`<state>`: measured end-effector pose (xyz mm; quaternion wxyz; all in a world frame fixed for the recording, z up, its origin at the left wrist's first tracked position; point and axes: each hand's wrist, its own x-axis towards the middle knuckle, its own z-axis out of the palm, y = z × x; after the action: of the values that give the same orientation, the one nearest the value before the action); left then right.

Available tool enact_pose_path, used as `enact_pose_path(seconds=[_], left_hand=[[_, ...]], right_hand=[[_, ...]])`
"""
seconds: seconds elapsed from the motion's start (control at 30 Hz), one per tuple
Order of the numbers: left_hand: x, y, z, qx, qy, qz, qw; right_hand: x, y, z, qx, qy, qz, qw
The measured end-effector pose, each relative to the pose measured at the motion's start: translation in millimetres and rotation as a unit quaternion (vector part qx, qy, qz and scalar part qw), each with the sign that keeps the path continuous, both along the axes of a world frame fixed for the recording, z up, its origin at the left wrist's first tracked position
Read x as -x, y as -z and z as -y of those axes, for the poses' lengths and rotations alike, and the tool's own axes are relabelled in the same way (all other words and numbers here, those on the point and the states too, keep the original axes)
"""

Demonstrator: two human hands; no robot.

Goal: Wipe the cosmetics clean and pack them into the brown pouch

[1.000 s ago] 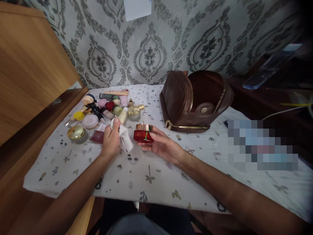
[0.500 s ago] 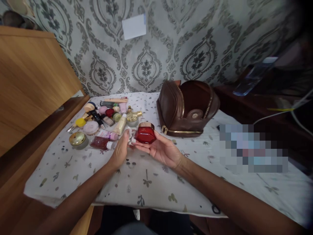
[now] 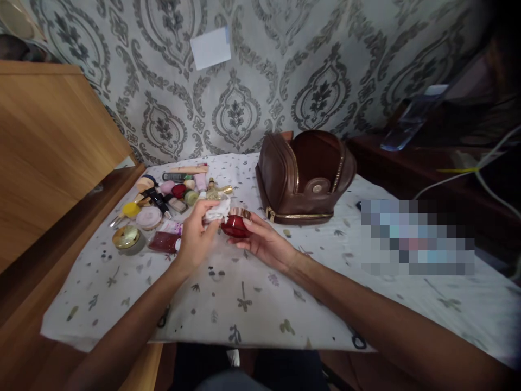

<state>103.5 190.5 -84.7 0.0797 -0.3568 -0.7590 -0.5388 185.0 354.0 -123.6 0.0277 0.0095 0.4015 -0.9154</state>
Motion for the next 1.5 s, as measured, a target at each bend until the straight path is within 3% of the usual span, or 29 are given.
enact_pose_path(seconds=[0.1, 0.23, 0.43, 0.53, 0.73, 1.0, 1.13, 1.27, 1.5], left_hand=[[-3, 6.4, -2, 0.057, 0.031, -0.065, 0.996], [1, 12.1, 3, 0.06, 0.091, -0.125, 0.986], [12, 13.2, 12, 0.048, 0.153, -0.119, 0.98], [13, 13.9, 13, 0.031, 0.149, -0.082, 0.985], [9, 18.1, 8, 0.015, 0.079, 0.071, 0.994], [8, 30.8, 6, 0.022, 0.078, 0.187, 0.979], [3, 28.8, 6, 0.044, 0.074, 0.145, 0.986], [1, 29.6, 7, 0.035, 0.052, 0.023, 0.998], [1, 32.7, 8, 0.018, 0.05, -0.109, 0.993]], right_hand=[[2, 4.5, -1, -0.018, 0.008, -0.004, 1.0], [2, 8.5, -2, -0.019, 0.025, -0.007, 0.999], [1, 2.2, -2, 0.036, 0.025, 0.034, 0.998], [2, 0.3, -5, 0.075, -0.007, 0.057, 0.996], [3, 2.1, -7, 0.103, -0.065, 0.061, 0.991], [4, -1.6, -7, 0.125, -0.055, 0.077, 0.988], [5, 2.0, -7, 0.113, -0.034, 0.068, 0.991], [5, 4.2, -4, 0.09, -0.015, 0.069, 0.993], [2, 2.3, -3, 0.056, -0.021, 0.056, 0.997]])
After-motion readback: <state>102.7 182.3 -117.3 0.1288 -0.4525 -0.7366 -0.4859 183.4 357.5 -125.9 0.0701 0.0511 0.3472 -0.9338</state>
